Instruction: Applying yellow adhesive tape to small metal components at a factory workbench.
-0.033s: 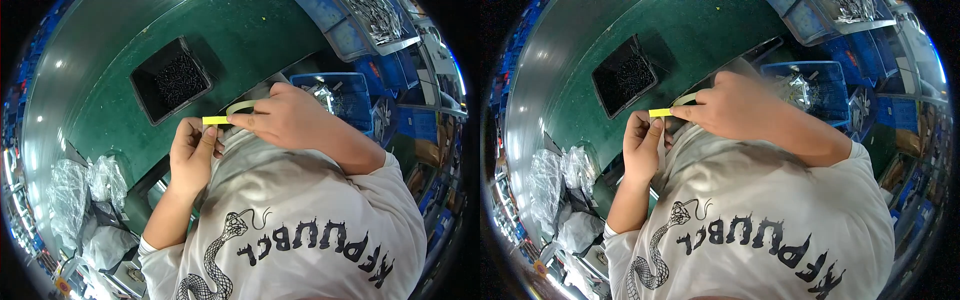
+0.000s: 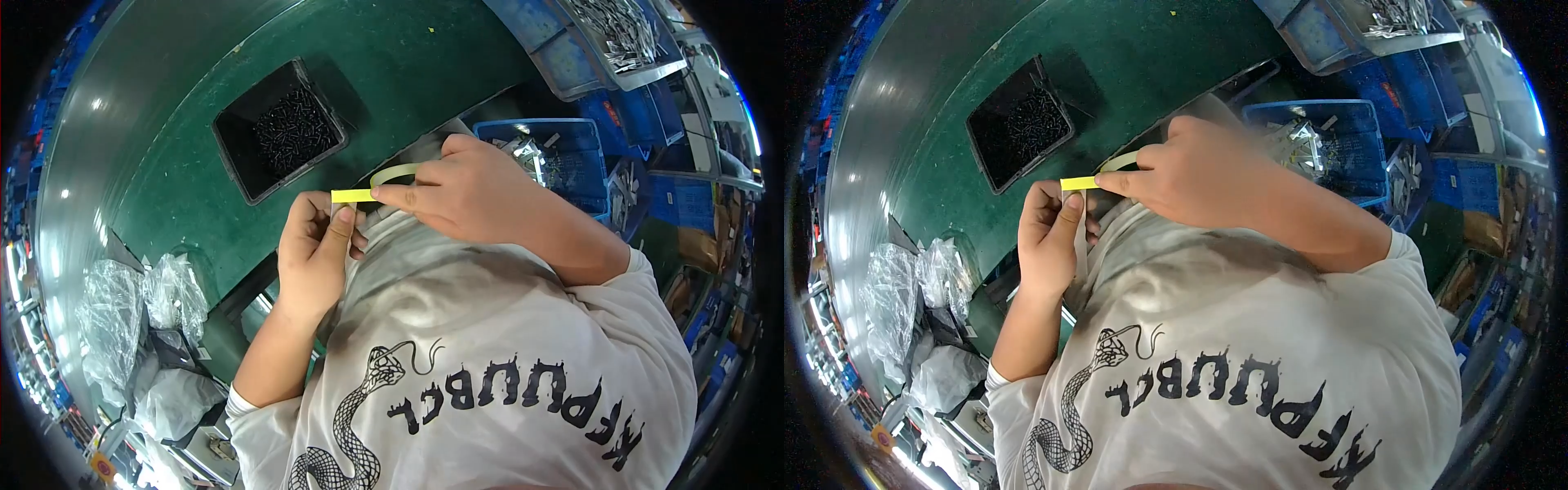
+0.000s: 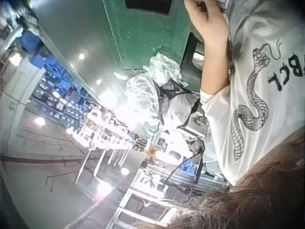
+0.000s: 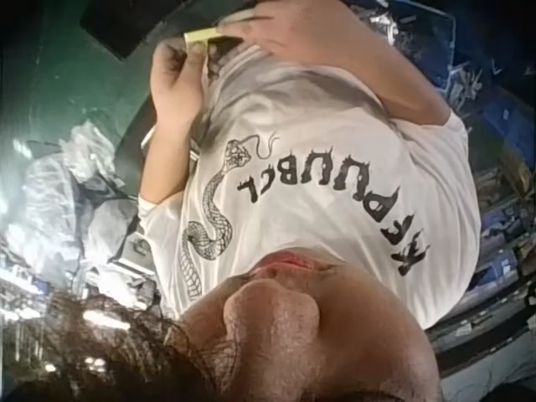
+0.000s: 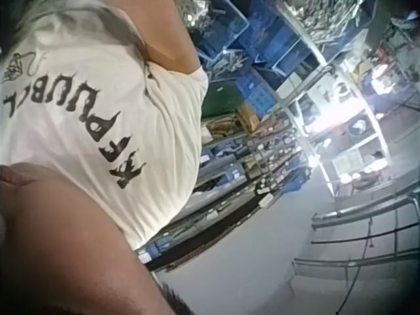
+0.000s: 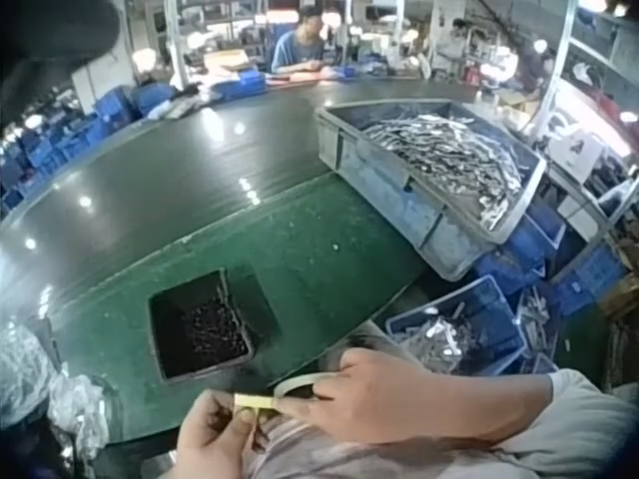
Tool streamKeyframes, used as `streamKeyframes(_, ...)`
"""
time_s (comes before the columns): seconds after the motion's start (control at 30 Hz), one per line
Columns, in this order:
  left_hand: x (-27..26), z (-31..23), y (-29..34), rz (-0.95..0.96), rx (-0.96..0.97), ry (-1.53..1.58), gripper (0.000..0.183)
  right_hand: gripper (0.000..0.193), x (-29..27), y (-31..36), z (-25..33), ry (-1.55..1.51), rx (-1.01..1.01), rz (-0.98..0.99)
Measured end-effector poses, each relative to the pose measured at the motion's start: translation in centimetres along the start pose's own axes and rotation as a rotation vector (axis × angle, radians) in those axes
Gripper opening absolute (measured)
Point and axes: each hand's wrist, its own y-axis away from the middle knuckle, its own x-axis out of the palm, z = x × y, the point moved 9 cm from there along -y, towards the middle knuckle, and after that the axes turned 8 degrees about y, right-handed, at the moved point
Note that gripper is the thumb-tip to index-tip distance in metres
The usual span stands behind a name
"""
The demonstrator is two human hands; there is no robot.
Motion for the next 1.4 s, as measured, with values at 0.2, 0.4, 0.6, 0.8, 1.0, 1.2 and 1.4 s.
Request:
streamKeyframes(0.2,-0.2,-0.1,0.1,-0.041,-0.039,-0.018,0.022,0.040,0.3,0.1,0.0,-0.029,0.015,-0.006)
streamKeyframes(0.4,-0.1,-1.7,0.3,-0.210,0.034,-0.104,0.033,0.042,0.4,-0.1,0.1,-0.069,0.020,0.003)
streamKeyframes(0.6,-1.1,-1.7,0.3,-0.141,0.200,-0.420,0.023,0.045,-0.1,-0.1,0.1,-0.170,0.038,-0.042)
streamKeyframes(0.8,-0.3,-2.7,0.8,-0.098,0.407,-0.708,0.012,0.047,-0.3,-0.2,0.2,-0.219,0.031,-0.001)
streamKeyframes(1.0,-1.0,-0.9,0.1,-0.109,0.104,-0.053,0.011,0.041,-0.1,0.0,0.1,-0.194,0.040,0.004)
streamKeyframes(1.2,-0.9,-0.5,0.0,-0.055,0.068,0.112,0.013,0.038,0.1,0.0,-0.1,-0.191,0.060,0.012)
streamKeyframes(1.4,-0.9,-0.5,-0.1,-0.075,0.098,0.124,0.012,0.040,0.3,0.1,-0.1,-0.203,0.067,0.024)
